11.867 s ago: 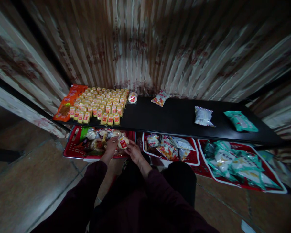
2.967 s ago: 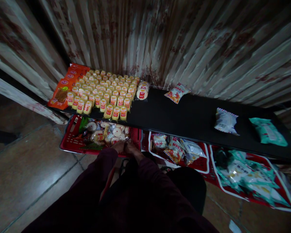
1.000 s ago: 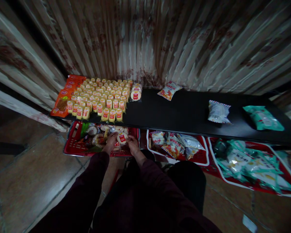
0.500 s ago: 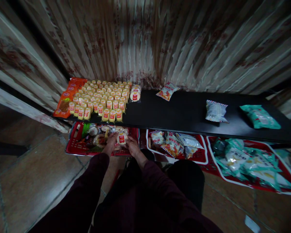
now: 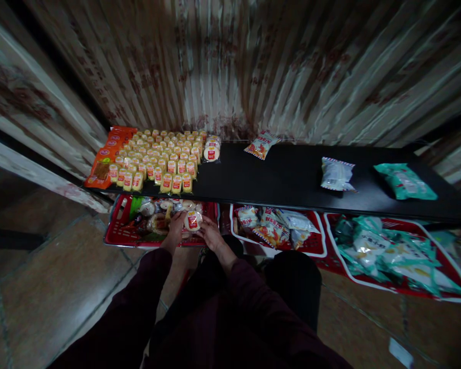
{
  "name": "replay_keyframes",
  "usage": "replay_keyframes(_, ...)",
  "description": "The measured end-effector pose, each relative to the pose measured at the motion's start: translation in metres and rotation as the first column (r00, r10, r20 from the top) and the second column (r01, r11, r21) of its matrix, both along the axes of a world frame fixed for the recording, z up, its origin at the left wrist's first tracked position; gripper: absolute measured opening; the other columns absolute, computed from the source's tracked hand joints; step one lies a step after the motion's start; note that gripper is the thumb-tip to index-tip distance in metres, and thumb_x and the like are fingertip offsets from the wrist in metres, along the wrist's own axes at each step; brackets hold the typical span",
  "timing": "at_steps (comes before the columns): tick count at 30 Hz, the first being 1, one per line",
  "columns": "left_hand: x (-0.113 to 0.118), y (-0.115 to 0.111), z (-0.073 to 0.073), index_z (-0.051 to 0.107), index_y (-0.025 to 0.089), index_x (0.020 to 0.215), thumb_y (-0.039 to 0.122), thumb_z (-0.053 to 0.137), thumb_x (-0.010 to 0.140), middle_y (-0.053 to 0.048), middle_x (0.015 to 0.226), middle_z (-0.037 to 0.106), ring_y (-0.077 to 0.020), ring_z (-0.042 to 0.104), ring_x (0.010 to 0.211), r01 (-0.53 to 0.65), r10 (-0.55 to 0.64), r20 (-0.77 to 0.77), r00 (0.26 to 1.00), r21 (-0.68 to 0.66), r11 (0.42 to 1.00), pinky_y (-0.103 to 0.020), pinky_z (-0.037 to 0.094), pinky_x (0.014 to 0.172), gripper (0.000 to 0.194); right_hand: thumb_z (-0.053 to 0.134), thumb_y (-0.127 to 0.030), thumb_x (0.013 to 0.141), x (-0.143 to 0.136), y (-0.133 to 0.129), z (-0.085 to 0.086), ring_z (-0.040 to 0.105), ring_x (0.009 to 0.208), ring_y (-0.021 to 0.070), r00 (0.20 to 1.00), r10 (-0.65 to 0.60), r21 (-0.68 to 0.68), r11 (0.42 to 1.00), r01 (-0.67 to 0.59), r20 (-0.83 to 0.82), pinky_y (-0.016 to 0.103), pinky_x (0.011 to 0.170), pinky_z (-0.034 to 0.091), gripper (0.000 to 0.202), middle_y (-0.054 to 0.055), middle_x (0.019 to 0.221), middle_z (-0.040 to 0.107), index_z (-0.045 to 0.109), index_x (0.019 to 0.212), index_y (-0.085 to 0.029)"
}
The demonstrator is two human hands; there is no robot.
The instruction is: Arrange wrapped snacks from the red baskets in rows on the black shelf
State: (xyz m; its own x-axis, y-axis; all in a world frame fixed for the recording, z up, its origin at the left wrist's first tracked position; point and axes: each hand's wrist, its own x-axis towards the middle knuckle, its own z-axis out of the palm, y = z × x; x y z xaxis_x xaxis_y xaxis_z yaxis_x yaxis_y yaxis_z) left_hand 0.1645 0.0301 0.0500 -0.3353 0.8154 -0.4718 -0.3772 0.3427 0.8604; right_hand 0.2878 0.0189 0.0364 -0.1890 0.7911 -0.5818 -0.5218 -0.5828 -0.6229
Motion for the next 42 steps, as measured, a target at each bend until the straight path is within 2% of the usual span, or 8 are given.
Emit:
replay_keyframes(5,0.001,-0.003,0.004,0.063,0.016,0.078,0.043,0.069,0.061,0.002,0.063,0.062,-0.0114,0.054,0.053,0.021,-0.020,-0.025,0.999,0.025,0.999,-0.024,0.042,0.052,0.033,0.067,-0.019,0.068,0.003,-0.002,0.009,0.067,0.072,0.0138,0.999,0.026,0.010,1.000,-0.026,-0.025,0.028,0.067,0.055,0.027,-0.001,0.083,0.071,0.062,0.095,-0.022)
replay_keyframes(9,0.005,-0.002,0.011,0.064,0.018,0.078,0.038,0.066,0.068,0.000,0.068,0.063,-0.0144,0.056,0.059,0.056,-0.046,-0.157,0.987,0.063,0.996,-0.025,0.044,0.057,0.023,0.069,-0.024,0.068,0.006,-0.005,0.016,0.067,0.073,0.0153,0.998,0.007,0.044,0.999,-0.004,-0.065,0.030,0.068,0.055,0.029,0.001,0.085,0.071,0.062,0.096,-0.021)
replay_keyframes(15,0.023,-0.004,0.027,0.060,0.020,0.085,0.031,0.063,0.074,-0.005,0.086,0.061,-0.0195,0.057,0.085,-0.049,0.126,-0.420,0.899,0.190,0.981,-0.030,0.045,0.082,0.016,0.070,-0.026,0.066,0.016,-0.010,0.030,0.066,0.080,0.0167,0.995,-0.057,0.109,0.992,0.066,-0.085,0.028,0.067,0.055,0.034,0.002,0.090,0.071,0.063,0.099,-0.021)
replay_keyframes(22,0.057,-0.025,0.055,0.062,0.021,0.101,0.024,0.054,0.081,-0.010,0.114,0.056,-0.0231,0.048,0.114,0.206,0.047,-0.621,0.783,0.329,0.922,-0.037,0.030,0.106,0.022,0.070,-0.027,0.064,0.033,-0.008,0.051,0.066,0.080,0.0165,0.986,-0.134,0.201,0.968,0.152,-0.100,0.026,0.069,0.053,0.041,0.001,0.095,0.072,0.065,0.104,-0.023)
replay_keyframes(25,0.068,-0.028,0.059,0.062,0.020,0.105,0.025,0.057,0.080,-0.011,0.124,0.053,-0.0237,0.042,0.123,0.214,0.033,-0.580,0.814,0.352,0.911,-0.037,0.023,0.111,0.027,0.071,-0.028,0.064,0.035,-0.007,0.057,0.066,0.084,0.0178,0.985,-0.160,0.225,0.959,0.171,-0.067,0.028,0.075,0.053,0.044,0.001,0.098,0.072,0.065,0.108,-0.023)
replay_keyframes(29,0.076,-0.028,0.059,0.062,0.021,0.109,0.027,0.062,0.077,-0.010,0.127,0.054,-0.0234,0.038,0.129,0.143,0.012,-0.402,0.916,0.354,0.924,-0.036,0.020,0.113,0.032,0.069,-0.035,0.069,0.034,-0.009,0.060,0.064,0.099,0.0194,0.986,-0.168,0.267,0.950,0.165,-0.011,0.032,0.088,0.049,0.043,0.002,0.109,0.069,0.065,0.110,-0.024)
replay_keyframes(36,0.078,-0.027,0.068,0.064,0.022,0.107,0.025,0.067,0.075,-0.007,0.118,0.061,-0.0204,0.052,0.116,0.113,-0.046,-0.203,0.978,0.334,0.936,-0.030,0.035,0.103,0.032,0.061,-0.043,0.077,0.033,-0.013,0.069,0.054,0.118,0.0214,0.981,-0.168,0.471,0.876,0.105,0.093,0.036,0.103,0.040,0.041,0.002,0.121,0.063,0.064,0.114,-0.025)
replay_keyframes(42,0.080,-0.019,0.065,0.063,0.020,0.098,0.028,0.061,0.077,-0.005,0.106,0.066,-0.0187,0.060,0.102,-0.022,0.004,0.067,0.998,0.260,0.965,-0.027,0.047,0.087,0.023,0.059,-0.033,0.079,0.036,-0.010,0.067,0.052,0.117,0.0196,0.899,-0.265,0.629,0.777,-0.014,0.347,0.038,0.107,0.034,0.028,0.002,0.119,0.063,0.069,0.105,-0.028)
